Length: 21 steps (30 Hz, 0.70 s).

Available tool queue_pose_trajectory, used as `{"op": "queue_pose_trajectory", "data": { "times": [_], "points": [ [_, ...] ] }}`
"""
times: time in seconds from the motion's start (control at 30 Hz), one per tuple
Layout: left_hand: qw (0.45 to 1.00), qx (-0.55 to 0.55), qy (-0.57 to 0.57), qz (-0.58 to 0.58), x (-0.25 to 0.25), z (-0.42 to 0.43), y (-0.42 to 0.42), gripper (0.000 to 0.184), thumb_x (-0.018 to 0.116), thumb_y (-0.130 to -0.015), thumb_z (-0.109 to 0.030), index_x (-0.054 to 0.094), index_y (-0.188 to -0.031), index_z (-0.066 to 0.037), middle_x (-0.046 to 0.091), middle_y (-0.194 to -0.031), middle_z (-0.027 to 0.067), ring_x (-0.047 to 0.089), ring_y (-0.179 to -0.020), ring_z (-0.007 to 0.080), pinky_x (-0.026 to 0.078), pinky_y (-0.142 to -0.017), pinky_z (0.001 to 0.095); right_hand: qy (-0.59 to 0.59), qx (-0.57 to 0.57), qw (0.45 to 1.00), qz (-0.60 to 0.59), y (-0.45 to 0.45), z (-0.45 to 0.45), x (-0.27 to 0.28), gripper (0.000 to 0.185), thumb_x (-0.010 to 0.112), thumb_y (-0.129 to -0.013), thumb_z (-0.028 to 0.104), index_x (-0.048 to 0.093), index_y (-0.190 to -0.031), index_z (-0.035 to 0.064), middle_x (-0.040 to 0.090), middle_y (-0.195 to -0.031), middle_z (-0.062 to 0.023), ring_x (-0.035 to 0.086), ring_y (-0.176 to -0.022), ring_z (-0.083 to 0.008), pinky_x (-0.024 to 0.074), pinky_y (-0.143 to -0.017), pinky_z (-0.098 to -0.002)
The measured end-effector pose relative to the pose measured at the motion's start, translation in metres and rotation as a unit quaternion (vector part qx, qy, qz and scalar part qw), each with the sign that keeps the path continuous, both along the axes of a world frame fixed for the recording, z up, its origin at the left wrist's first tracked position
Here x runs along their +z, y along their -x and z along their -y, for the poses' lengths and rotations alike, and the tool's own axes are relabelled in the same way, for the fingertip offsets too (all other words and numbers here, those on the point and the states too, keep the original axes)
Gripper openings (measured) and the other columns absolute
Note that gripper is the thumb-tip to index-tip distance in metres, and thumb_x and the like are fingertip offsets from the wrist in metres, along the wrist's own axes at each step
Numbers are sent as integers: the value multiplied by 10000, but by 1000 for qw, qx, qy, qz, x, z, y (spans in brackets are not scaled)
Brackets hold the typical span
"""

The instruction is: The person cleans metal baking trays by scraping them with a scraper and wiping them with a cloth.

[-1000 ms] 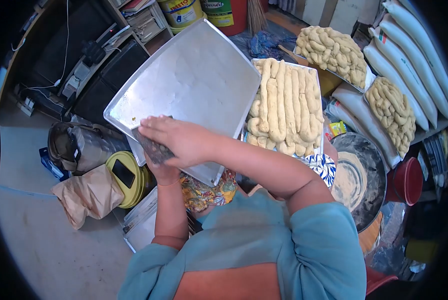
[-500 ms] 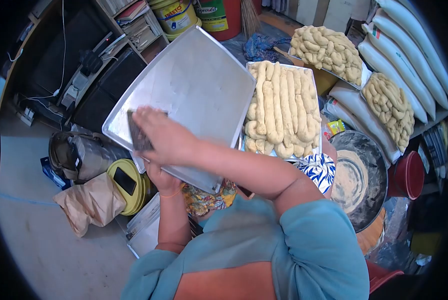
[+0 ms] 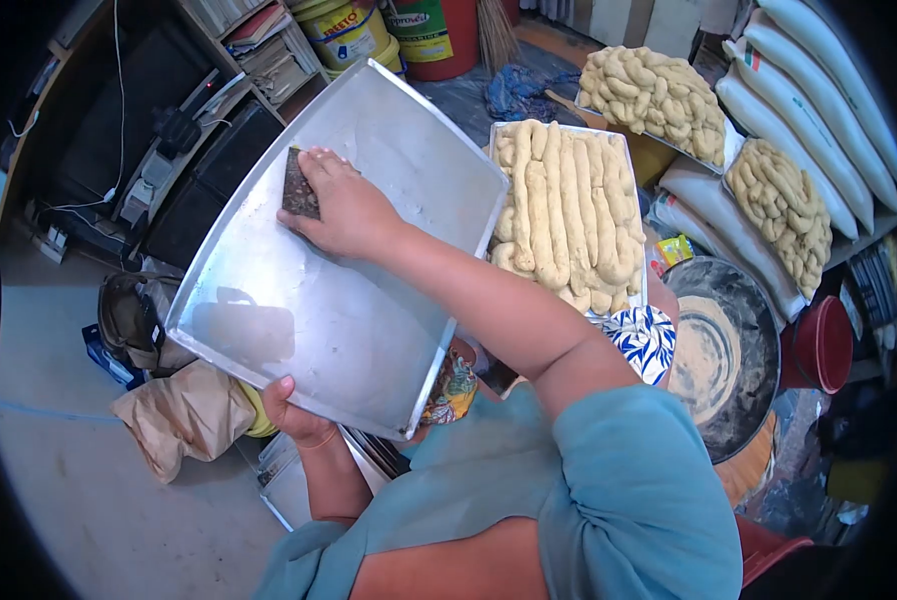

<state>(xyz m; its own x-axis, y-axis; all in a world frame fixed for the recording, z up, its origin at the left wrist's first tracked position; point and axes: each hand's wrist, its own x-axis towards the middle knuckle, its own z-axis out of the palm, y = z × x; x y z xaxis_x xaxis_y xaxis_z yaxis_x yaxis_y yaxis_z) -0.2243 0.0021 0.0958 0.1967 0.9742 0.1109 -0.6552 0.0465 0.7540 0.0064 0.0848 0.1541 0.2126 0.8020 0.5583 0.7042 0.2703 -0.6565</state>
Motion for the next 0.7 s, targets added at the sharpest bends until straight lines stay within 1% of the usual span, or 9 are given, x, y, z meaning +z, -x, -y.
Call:
{"op": "queue_pose_trajectory", "data": {
  "times": [0.17, 0.23, 0.33, 0.43, 0.53, 0.57, 0.6, 0.63, 0.7],
  "points": [
    [998, -36, 23, 51, 12, 10, 24, 663, 519, -700, -188, 411, -1314, 40, 525, -1238, 175, 513, -1150, 338, 408, -1022, 443, -23, -116, 993, -25, -80, -65, -26, 739, 599, -860, 487, 444, -1318, -72, 479, -1334, -268, 461, -1257, -373, 354, -1066, -386],
    [998, 9, 46, 35, 6, 6, 38, 661, 518, -705, -185, 408, -1317, 40, 521, -1245, 175, 503, -1165, 328, 397, -1030, 427, 58, -27, 996, -60, -110, -67, -21, 517, 607, -860, 395, 574, -1097, -63, 624, -1081, -237, 599, -989, -384, 464, -869, -429],
    [997, 27, 56, 34, 4, -1, 36, 636, 516, -716, -193, 423, -1302, 35, 524, -1236, 173, 506, -1160, 321, 399, -1025, 417, 68, -72, 981, -164, -124, -36, 1, 419, 591, -892, 336, 598, -1063, -46, 661, -1034, -183, 632, -905, -345, 482, -803, -414],
    [998, 18, 49, 18, -2, -7, 39, 623, 519, -716, -208, 434, -1286, 29, 524, -1224, 164, 493, -1168, 316, 393, -1026, 415, -97, 135, 812, -559, -137, -12, -3, 386, 662, -880, 299, 581, -1150, 35, 671, -1028, -57, 646, -860, -181, 516, -720, -303],
    [996, 60, 58, 14, -4, -12, 40, 637, 528, -713, -218, 428, -1290, 29, 518, -1225, 163, 494, -1165, 315, 383, -1029, 419, -107, 194, 626, -748, -147, -10, -56, 328, 655, -891, 322, 611, -1083, 60, 661, -950, -41, 632, -781, -159, 530, -672, -276],
    [996, 64, 55, 14, -5, -13, 40, 640, 523, -716, -217, 420, -1298, 28, 514, -1228, 167, 497, -1162, 322, 392, -1022, 428, -2, 166, 637, -752, -151, -31, -101, 310, 686, -868, 346, 613, -1006, 78, 641, -876, -20, 592, -689, -143, 485, -552, -248],
    [996, 68, 51, 15, -5, -15, 42, 643, 518, -718, -215, 412, -1305, 27, 510, -1231, 171, 501, -1158, 328, 402, -1016, 438, 136, 24, 803, -579, -140, -31, -123, 290, 703, -854, 348, 608, -959, 96, 621, -826, -8, 557, -647, -127, 444, -506, -235],
    [996, 72, 46, 17, -4, -17, 41, 646, 514, -721, -213, 404, -1312, 26, 506, -1233, 175, 504, -1155, 335, 412, -1009, 448, 261, -122, 891, -351, -127, -25, -136, 275, 720, -840, 351, 602, -912, 113, 600, -776, 4, 522, -605, -111, 403, -460, -223],
    [998, 57, 26, 18, 4, -17, 34, 646, 516, -725, -214, 401, -1315, 24, 503, -1236, 175, 495, -1162, 334, 402, -1016, 452, 179, 24, 772, -610, -125, -14, -142, 280, 739, -823, 346, 599, -876, 110, 566, -728, 16, 495, -586, -98, 366, -451, -227]
  ]
}}
